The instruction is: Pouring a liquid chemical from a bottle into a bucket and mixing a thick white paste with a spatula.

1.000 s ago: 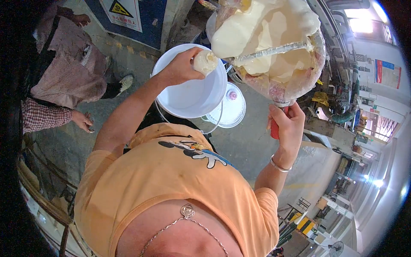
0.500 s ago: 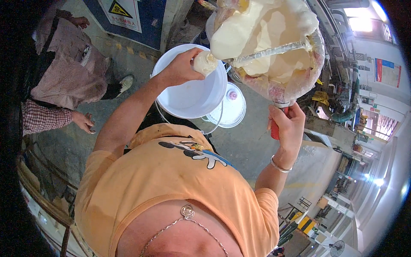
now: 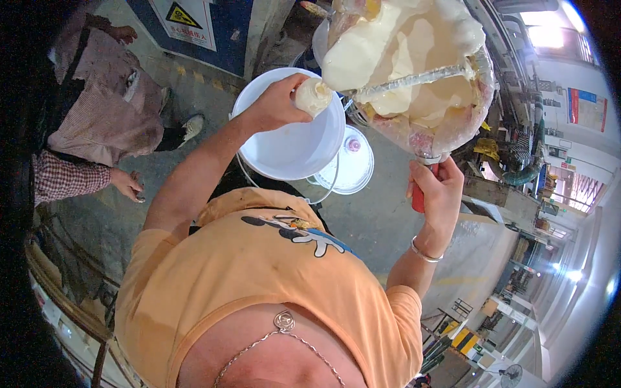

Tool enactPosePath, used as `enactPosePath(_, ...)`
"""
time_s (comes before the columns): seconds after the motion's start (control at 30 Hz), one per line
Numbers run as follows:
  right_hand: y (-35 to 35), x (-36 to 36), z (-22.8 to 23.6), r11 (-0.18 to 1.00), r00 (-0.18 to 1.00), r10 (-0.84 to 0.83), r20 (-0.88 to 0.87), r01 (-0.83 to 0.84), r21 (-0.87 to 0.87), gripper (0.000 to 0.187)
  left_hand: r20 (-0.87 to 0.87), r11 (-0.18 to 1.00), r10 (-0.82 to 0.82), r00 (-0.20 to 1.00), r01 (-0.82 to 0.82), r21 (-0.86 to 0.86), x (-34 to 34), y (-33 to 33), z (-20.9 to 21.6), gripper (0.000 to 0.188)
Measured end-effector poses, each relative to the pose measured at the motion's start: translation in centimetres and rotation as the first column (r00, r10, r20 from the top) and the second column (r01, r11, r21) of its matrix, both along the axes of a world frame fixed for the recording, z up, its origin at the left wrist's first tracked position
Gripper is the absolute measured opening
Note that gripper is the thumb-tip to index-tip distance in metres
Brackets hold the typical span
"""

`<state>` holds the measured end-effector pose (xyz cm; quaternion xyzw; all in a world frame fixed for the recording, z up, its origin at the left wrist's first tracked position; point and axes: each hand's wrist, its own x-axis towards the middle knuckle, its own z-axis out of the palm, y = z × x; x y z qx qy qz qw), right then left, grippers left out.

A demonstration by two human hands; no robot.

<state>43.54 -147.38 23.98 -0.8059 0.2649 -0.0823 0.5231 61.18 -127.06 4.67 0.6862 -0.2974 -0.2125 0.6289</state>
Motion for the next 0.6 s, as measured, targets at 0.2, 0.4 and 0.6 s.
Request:
enactPosePath(0.2,0.1,-0.4,0.1,0.999,0.999,0.004,-0.042,-0.006,-0.040,0.011,-0.014,0.997,0.034,0.999,-0.035,-0.066,-0.3,0.0,0.0,0.056)
enactPosePath(0.4,0.4,-0.2,0.1,0.999,1.000,0.030,-0.009,-0.030,-0.035,0.012,-0.034,0.999,0.029,0.999,-0.031,-0.034,-0.4,0.5,0.8,0.058)
enactPosePath(0.6,0.5,-0.4,0.3,1.000,1.000,0.017,-0.022,-0.017,-0.012,0.013,-0.013,0.998,0.046,0.999,-0.046,-0.031,-0.6,0.5,0.4,0.059)
